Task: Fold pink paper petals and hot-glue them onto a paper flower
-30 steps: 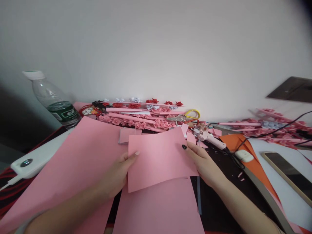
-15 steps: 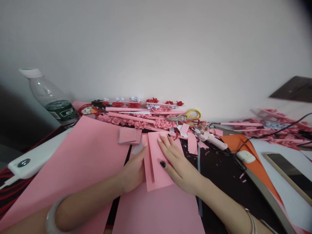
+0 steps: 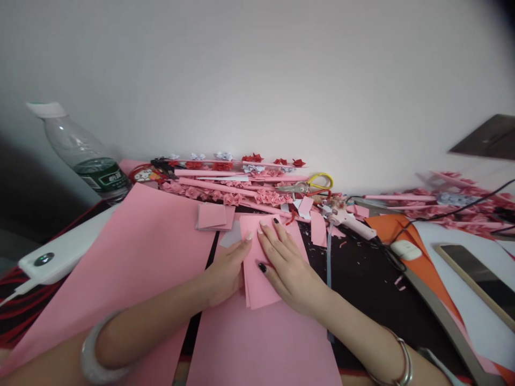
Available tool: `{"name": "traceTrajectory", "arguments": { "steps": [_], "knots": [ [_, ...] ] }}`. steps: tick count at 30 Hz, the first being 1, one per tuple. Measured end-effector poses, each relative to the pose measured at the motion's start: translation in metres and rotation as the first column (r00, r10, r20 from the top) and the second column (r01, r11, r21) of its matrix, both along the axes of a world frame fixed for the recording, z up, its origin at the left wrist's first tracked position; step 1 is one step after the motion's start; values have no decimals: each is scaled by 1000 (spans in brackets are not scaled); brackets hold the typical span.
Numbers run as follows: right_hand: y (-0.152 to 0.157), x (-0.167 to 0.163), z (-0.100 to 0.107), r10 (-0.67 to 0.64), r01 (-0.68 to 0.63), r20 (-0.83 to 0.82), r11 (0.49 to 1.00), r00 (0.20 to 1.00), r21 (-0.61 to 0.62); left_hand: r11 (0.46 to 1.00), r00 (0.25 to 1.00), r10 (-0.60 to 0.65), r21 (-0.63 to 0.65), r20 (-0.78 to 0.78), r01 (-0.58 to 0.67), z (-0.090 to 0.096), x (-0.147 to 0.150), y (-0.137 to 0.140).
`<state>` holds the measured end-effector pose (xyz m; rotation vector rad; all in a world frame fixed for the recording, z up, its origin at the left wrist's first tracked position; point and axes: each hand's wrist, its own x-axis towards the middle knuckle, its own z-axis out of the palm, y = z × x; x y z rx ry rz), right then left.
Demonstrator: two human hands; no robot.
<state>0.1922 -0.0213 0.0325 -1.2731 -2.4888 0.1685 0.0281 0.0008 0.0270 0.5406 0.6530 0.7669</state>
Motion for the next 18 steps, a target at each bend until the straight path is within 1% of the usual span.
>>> {"name": "traceTrajectory", "arguments": {
  "steps": [4, 13, 18],
  "knots": [
    [-1, -1, -1, -23, 23, -5, 1000, 1000, 8, 1000, 1000, -11, 29, 28, 10, -1, 1, 0],
    [-1, -1, 0, -45, 45, -12, 999, 999, -3, 1000, 1000, -4, -5, -16, 4, 4, 1, -3],
    [-1, -2, 0, -51, 51, -8, 999, 999, 2, 1000, 1000, 2, -17, 8, -2, 3, 2, -3]
  ]
}}
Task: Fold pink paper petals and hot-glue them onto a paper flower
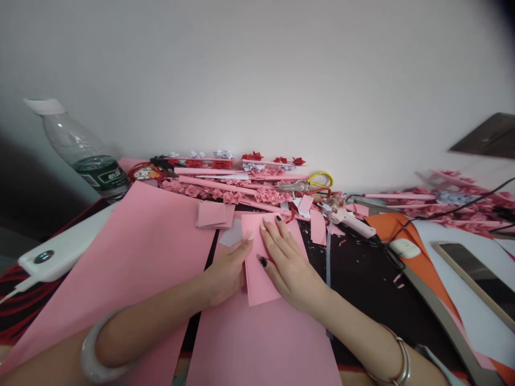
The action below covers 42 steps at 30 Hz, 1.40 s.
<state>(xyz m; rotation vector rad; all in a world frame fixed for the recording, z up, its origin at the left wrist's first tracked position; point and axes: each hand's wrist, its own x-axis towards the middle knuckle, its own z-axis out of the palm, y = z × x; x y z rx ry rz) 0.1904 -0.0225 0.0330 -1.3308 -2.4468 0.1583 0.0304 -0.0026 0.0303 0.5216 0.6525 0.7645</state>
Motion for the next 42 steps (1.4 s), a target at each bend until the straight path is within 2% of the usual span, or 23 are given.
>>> {"name": "traceTrajectory", "arguments": {
  "steps": [20, 27, 42],
  "knots": [
    [-1, -4, 0, -17, 11, 76, 997, 997, 79, 1000, 999, -5, 13, 39, 5, -1, 1, 0],
    [-2, -3, 1, -9, 3, 90, 997, 996, 71, 1000, 1000, 7, 10, -1, -7, -2, 1, -1],
    [-2, -3, 1, -14, 9, 86, 998, 996, 63, 1000, 999, 13, -2, 39, -13, -5, 0, 1]
  ]
}}
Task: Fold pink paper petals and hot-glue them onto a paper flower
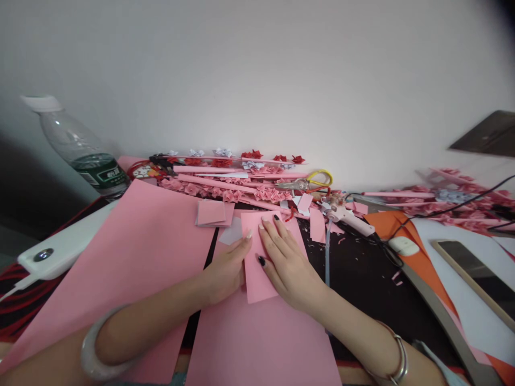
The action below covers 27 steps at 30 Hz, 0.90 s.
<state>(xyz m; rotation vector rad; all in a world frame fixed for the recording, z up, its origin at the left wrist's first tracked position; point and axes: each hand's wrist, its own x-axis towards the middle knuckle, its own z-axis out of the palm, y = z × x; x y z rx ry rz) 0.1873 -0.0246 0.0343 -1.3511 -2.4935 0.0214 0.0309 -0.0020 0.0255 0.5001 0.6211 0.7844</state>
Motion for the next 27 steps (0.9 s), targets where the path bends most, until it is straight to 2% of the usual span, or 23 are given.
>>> {"name": "traceTrajectory", "arguments": {
  "steps": [27],
  "knots": [
    [-2, -5, -3, -29, 30, -43, 999, 999, 28, 999, 1000, -20, -31, -20, 20, 7, 2, -5]
  ]
}}
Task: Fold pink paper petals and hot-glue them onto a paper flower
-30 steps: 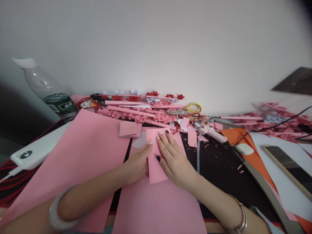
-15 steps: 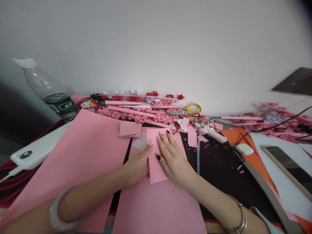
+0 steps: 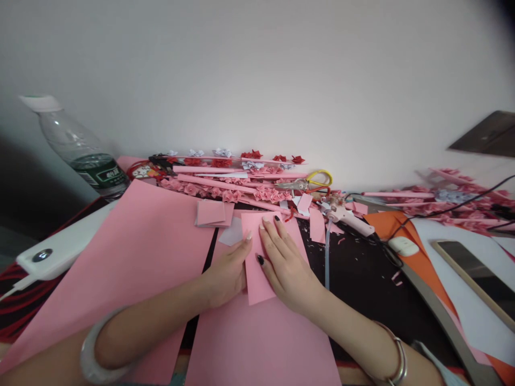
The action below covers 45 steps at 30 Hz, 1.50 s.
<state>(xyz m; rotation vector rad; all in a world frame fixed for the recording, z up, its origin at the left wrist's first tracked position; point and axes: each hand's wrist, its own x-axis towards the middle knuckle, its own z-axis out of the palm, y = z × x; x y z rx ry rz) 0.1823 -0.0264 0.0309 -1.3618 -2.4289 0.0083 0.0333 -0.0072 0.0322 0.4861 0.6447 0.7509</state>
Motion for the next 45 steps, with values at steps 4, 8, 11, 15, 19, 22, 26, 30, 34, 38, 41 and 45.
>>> {"name": "traceTrajectory", "arguments": {
  "steps": [4, 8, 11, 15, 19, 22, 26, 30, 34, 38, 41, 45],
  "knots": [
    [0, 0, -1, 0, 0, 6, 1000, 1000, 10, 1000, 1000, -4, 13, 24, 3, -1, 0, 0],
    [0, 0, -2, 6, -6, -11, 1000, 1000, 11, 1000, 999, -8, 8, 48, 7, -4, -1, 2],
    [0, 0, -2, 10, -10, -37, 1000, 999, -5, 1000, 998, 1, 25, 55, -2, -6, 0, 3],
    [0, 5, -1, -8, -4, -201, 998, 979, -56, 996, 999, 36, 85, -23, -34, -6, 0, 2],
    [6, 15, 4, -179, 43, -606, 972, 775, -231, 970, 977, 71, 244, -202, -20, -7, -7, 1],
    [11, 21, 10, -291, -152, -801, 893, 523, -424, 923, 942, 58, 377, -330, 75, -2, -13, 0],
    [11, 24, 17, -419, -334, -776, 729, 472, -597, 862, 917, 29, 475, -398, 179, 5, -15, -2],
    [9, 25, 18, -489, -350, -741, 667, 460, -658, 819, 896, 56, 533, -441, 211, 5, -15, -2],
    [9, 26, 19, -544, -382, -703, 594, 458, -708, 789, 864, 121, 576, -490, 216, 2, -15, 1],
    [11, 27, 19, -591, -321, -657, 579, 468, -750, 746, 818, 169, 614, -550, 259, 0, -17, 4],
    [12, 29, 18, -596, -284, -638, 583, 489, -762, 722, 784, 190, 626, -591, 296, -1, -18, 6],
    [14, 33, 17, -593, -225, -606, 591, 530, -775, 700, 748, 170, 613, -642, 367, -2, -18, 10]
  ]
}}
